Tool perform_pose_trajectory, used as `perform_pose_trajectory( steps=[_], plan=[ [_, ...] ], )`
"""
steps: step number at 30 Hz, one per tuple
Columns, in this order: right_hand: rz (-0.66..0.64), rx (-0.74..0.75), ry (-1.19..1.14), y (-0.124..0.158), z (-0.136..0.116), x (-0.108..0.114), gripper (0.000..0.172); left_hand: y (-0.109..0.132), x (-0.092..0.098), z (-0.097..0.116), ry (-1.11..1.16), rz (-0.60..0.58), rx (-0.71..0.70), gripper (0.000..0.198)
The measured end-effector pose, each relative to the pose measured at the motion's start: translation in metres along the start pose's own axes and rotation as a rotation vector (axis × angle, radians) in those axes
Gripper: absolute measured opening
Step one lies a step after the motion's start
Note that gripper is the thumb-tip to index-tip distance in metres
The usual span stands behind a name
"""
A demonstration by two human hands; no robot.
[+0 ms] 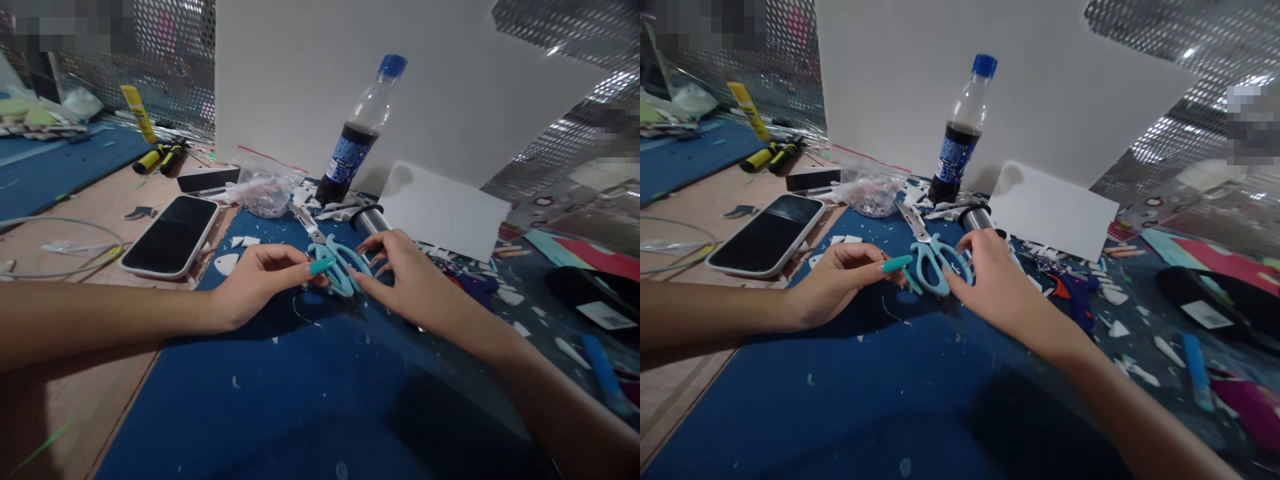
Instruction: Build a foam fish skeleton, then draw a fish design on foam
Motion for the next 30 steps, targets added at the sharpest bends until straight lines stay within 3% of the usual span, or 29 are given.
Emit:
perform_pose_trajectory(
  steps=[4,7,11,17,24,28,30],
  plan=[
    [-0.088,-0.058,0.115,-0.003,0.010,-0.016,0.034,0.002,-0.006,0.002,-0.016,-0.043,0.025,0.015],
    [-0.042,-0.030,0.138,-0.005,0.004,-0.019,0.030,0.002,-0.006,0.001,-0.043,-0.033,0.053,0.014],
    [-0.006,-0.016,0.163,-0.012,0.001,-0.019,0.031,0.002,-0.006,-0.001,-0.140,-0.029,0.094,0.013],
    [-0.104,-0.125,0.300,-0.031,-0.005,-0.024,0.041,0.001,-0.007,-0.006,-0.307,-0.060,0.129,0.016],
    [-0.203,-0.067,0.336,-0.045,-0.031,-0.029,0.009,0.000,-0.006,-0.006,-0.319,-0.069,0.109,0.017],
    [-0.199,-0.048,0.259,-0.043,-0.030,-0.023,0.026,0.000,-0.006,-0.003,-0.319,-0.062,0.102,0.017],
    [-0.147,-0.063,0.213,-0.038,-0.023,-0.015,0.023,0.001,-0.007,-0.003,-0.321,-0.065,0.096,0.018]
  ],
)
Point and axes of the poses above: each hand's wrist, its own y-axis away from the middle knuckle, its own x-axis out of the back of the hand, z = x × y, the point moved 8 cm from there along -y, towards the middle knuckle, and after that the axes turned 1 degree about -z, right-handed, at the moved point
